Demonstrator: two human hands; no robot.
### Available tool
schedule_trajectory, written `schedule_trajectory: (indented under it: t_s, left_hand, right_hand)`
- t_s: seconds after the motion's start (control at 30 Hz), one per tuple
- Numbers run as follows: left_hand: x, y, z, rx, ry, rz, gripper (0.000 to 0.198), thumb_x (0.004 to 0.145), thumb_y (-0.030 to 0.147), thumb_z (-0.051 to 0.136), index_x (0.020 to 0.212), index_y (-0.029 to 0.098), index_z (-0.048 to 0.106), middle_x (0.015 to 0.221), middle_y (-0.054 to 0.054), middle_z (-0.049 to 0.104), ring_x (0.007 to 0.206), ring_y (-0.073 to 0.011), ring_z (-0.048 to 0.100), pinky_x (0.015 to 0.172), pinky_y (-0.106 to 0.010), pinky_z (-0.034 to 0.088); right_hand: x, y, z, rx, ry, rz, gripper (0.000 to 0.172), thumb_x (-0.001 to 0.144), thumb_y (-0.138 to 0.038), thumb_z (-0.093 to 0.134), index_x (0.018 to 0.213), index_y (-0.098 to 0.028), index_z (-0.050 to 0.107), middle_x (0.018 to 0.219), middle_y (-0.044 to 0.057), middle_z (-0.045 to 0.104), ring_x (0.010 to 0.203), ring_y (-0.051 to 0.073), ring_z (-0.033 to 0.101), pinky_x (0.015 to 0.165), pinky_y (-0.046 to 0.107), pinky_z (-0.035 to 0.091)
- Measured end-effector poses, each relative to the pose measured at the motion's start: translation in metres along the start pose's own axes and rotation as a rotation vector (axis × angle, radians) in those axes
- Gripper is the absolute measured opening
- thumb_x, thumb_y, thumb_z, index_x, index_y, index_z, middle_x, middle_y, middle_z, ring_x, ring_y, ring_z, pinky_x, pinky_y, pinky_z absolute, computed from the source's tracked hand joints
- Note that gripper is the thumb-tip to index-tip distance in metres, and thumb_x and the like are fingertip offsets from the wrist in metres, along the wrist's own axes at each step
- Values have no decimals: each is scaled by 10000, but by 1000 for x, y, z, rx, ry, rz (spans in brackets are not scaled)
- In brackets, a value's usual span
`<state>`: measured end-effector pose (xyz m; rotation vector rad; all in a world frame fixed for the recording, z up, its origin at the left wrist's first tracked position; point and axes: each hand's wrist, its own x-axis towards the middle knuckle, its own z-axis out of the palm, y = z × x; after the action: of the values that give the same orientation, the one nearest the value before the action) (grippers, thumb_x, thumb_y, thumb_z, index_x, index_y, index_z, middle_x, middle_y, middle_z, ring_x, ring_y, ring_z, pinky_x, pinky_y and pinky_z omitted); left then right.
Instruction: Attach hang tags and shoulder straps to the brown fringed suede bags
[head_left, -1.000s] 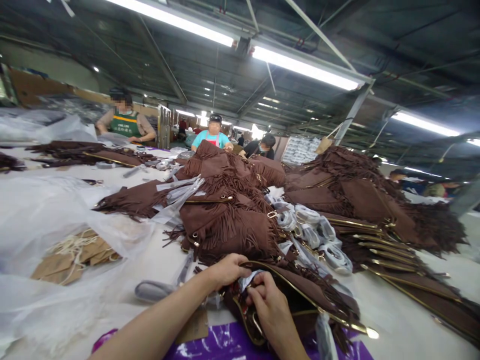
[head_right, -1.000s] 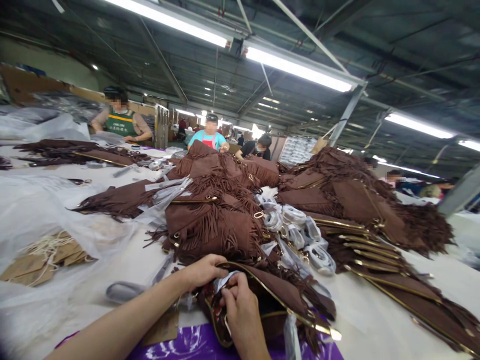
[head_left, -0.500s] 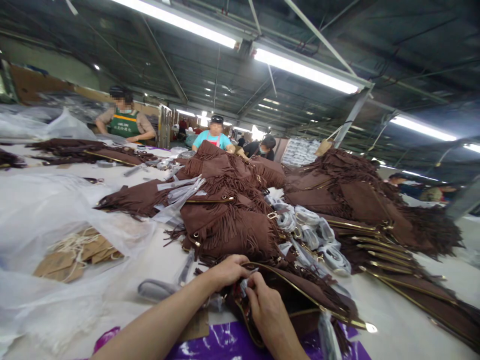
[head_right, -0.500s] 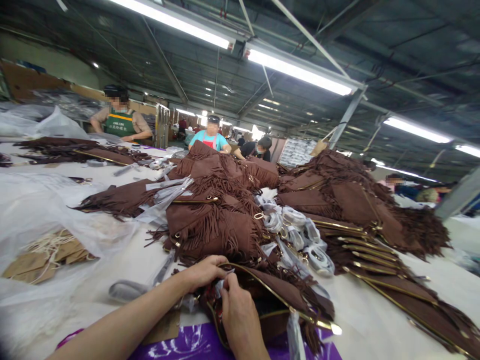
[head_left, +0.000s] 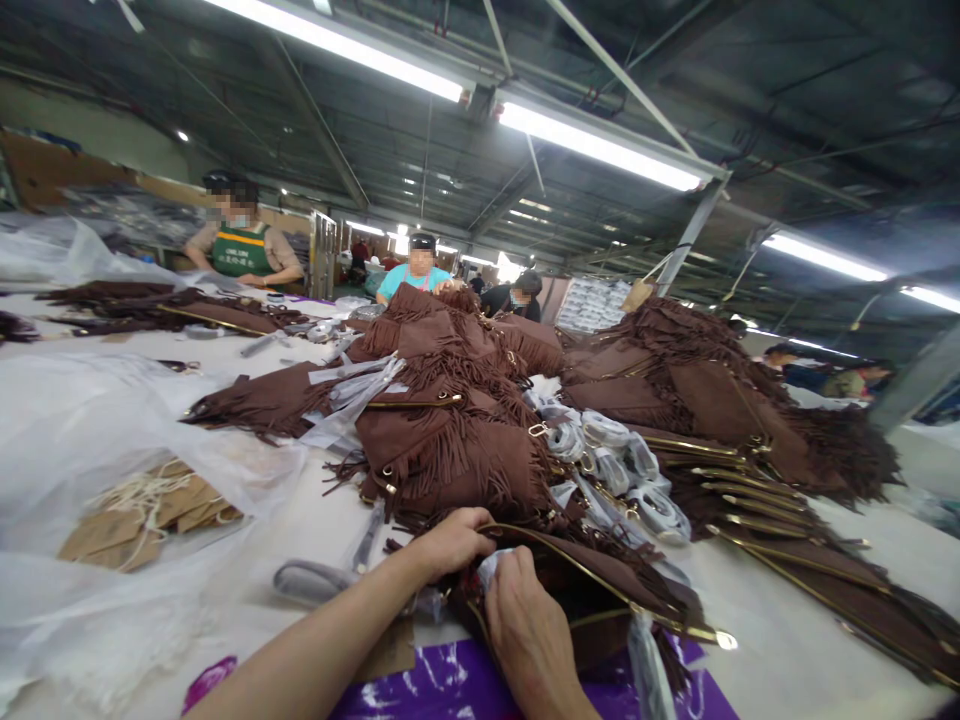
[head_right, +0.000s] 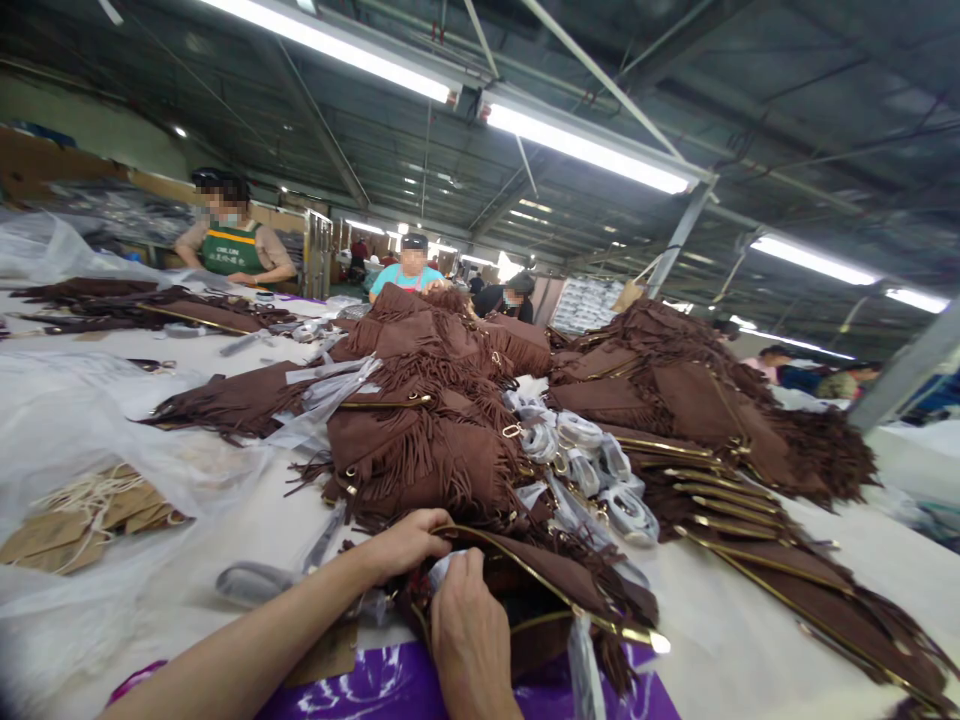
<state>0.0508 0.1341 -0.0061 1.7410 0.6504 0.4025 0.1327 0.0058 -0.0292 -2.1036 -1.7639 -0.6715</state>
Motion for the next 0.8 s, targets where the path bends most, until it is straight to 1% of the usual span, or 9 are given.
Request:
schedule_trajectory:
  t_s: [0.1, 0.23, 0.3, 0.43, 0.5, 0.57, 0.67, 0.73, 0.8]
  left_hand:
    - [-1, 2, 1, 41, 10, 100, 200, 628, 123, 541, 817, 152, 600, 683, 45, 526, 660, -135, 469, 604, -237, 351]
    - [-10, 13, 5, 104, 42, 291, 236, 632, 78, 545, 846, 165, 592, 793, 21, 573, 779, -157, 509, 719, -251, 390]
    - [-17, 21, 6, 151, 82, 409, 293, 609, 40, 524, 860, 173, 600, 876, -2, 586, 866, -173, 515, 794, -263, 392]
    - [-26, 42, 6, 233, 231, 660, 272, 628, 28, 472, 797, 164, 637, 903, -45, 597, 919, -191, 533, 839, -290, 404]
    - [-28, 50, 6, 155, 216, 601, 231, 656, 59, 478, 764, 156, 659, 826, -38, 620, 824, -174, 563, 776, -279, 430]
    - [-27, 54, 9, 6, 133, 385, 210, 660, 102, 491, 766, 148, 666, 688, -6, 607, 640, -136, 552, 624, -245, 430]
    - [-23, 52, 18, -194, -28, 91, 194, 659, 190, 514, 814, 154, 626, 539, 50, 539, 420, -97, 474, 406, -196, 308]
    - [-19, 47, 25, -270, -73, 50, 174, 659, 273, 542, 788, 163, 583, 513, 52, 540, 376, -98, 476, 352, -183, 276]
    - [-18, 42, 30, -333, -53, 55, 211, 658, 369, 563, 726, 170, 549, 512, 33, 559, 367, -101, 487, 333, -183, 299]
  right_hand:
    - [5, 9, -6, -2, 65, -5, 222, 889, -99, 291, 780, -221, 441, 765, 48, 518, 481, 168, 595, 374, 254, 355]
    - [20, 16, -24, 91, 228, -60, 190, 930, -165, 283, 813, -229, 418, 891, 81, 544, 586, 180, 622, 453, 263, 421]
    - [28, 19, -32, 215, 283, -86, 175, 928, -162, 304, 809, -235, 411, 923, 80, 543, 618, 180, 608, 499, 272, 434]
    - [40, 29, -40, 556, 265, -92, 174, 921, -135, 351, 797, -236, 419, 885, 41, 516, 767, 180, 590, 698, 273, 475]
    - [44, 35, -39, 656, 273, -71, 170, 915, -134, 374, 792, -233, 438, 898, 42, 516, 839, 187, 577, 767, 283, 465]
    - [46, 40, -38, 703, 292, -34, 164, 905, -147, 394, 776, -230, 453, 926, 56, 528, 893, 202, 570, 803, 303, 453]
    - [48, 41, -35, 760, 283, 34, 162, 889, -180, 405, 754, -224, 482, 988, 89, 554, 989, 234, 562, 869, 350, 435]
    - [48, 40, -34, 802, 251, 76, 169, 875, -211, 414, 737, -217, 512, 1060, 118, 571, 1046, 257, 557, 913, 385, 420]
    - [47, 40, -34, 870, 225, 130, 198, 866, -270, 446, 697, -212, 530, 1119, 139, 583, 1103, 284, 541, 935, 407, 410]
